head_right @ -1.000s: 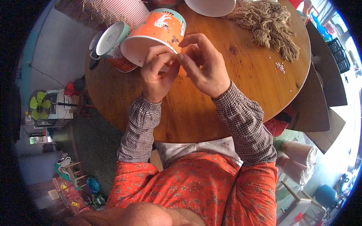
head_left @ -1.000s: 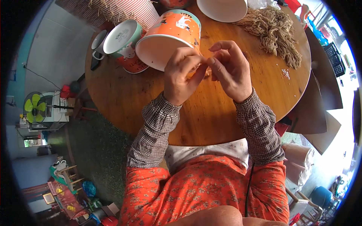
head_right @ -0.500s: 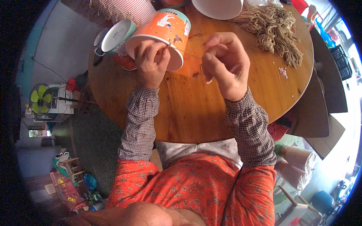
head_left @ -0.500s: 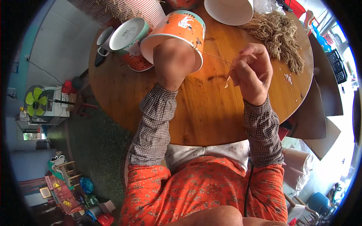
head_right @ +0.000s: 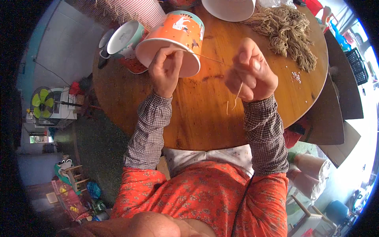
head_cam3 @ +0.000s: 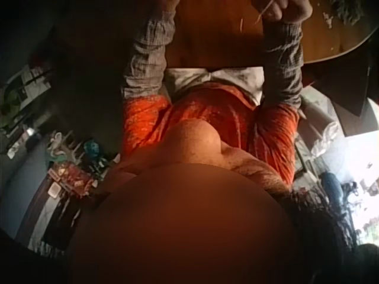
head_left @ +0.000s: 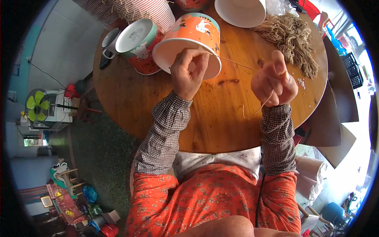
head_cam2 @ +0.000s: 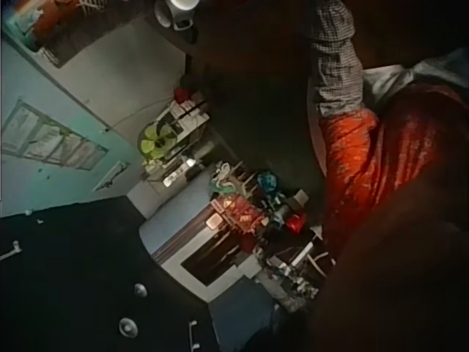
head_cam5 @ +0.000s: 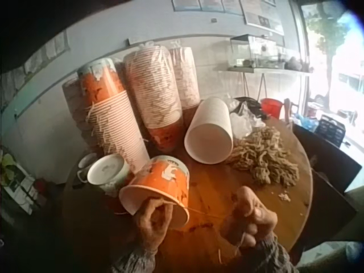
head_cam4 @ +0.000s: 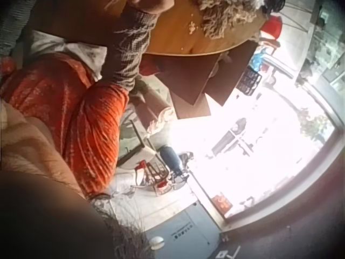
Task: Attaching string handles to decorative paper bowls.
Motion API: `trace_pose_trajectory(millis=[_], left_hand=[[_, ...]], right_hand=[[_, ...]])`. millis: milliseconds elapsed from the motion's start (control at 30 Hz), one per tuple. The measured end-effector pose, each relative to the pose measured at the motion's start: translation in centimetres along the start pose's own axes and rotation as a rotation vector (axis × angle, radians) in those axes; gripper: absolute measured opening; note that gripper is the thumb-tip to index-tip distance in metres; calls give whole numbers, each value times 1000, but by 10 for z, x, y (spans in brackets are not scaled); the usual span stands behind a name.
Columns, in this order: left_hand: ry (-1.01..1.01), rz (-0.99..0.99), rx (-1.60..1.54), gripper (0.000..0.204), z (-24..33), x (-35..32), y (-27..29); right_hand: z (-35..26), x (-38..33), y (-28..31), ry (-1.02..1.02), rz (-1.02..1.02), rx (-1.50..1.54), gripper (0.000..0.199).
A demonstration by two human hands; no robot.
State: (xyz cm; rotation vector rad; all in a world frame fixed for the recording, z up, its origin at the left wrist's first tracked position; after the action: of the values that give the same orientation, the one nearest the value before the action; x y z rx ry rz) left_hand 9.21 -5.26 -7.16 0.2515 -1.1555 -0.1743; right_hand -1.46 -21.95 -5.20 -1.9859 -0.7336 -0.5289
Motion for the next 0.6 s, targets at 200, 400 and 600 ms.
trace_pose_trajectory(millis=[200,400,600], left_hand=[[84,-256,-468,19,28,-17,-15],[584,-471,-1102,32,43,-21,-35],[590,-512,-816,26,9,-18,-24]], right_hand=[[4,2,5,38,207,-217,10],[-21,-3,31,203,361,-250,16],[-71,-29,61,401,802,-446,17]])
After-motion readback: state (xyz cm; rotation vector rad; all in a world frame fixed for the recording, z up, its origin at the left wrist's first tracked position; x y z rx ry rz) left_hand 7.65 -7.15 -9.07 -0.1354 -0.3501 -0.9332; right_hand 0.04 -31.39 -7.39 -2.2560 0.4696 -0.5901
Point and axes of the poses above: each hand's wrist, its own x-axis towards the middle knuckle, its own y-axis out of the back of the hand, z = x × y, the point moved 4 cm from there along x, towards the middle knuckle, and after that the axes turned 10 degrees about -y, right-handed, at the moved point
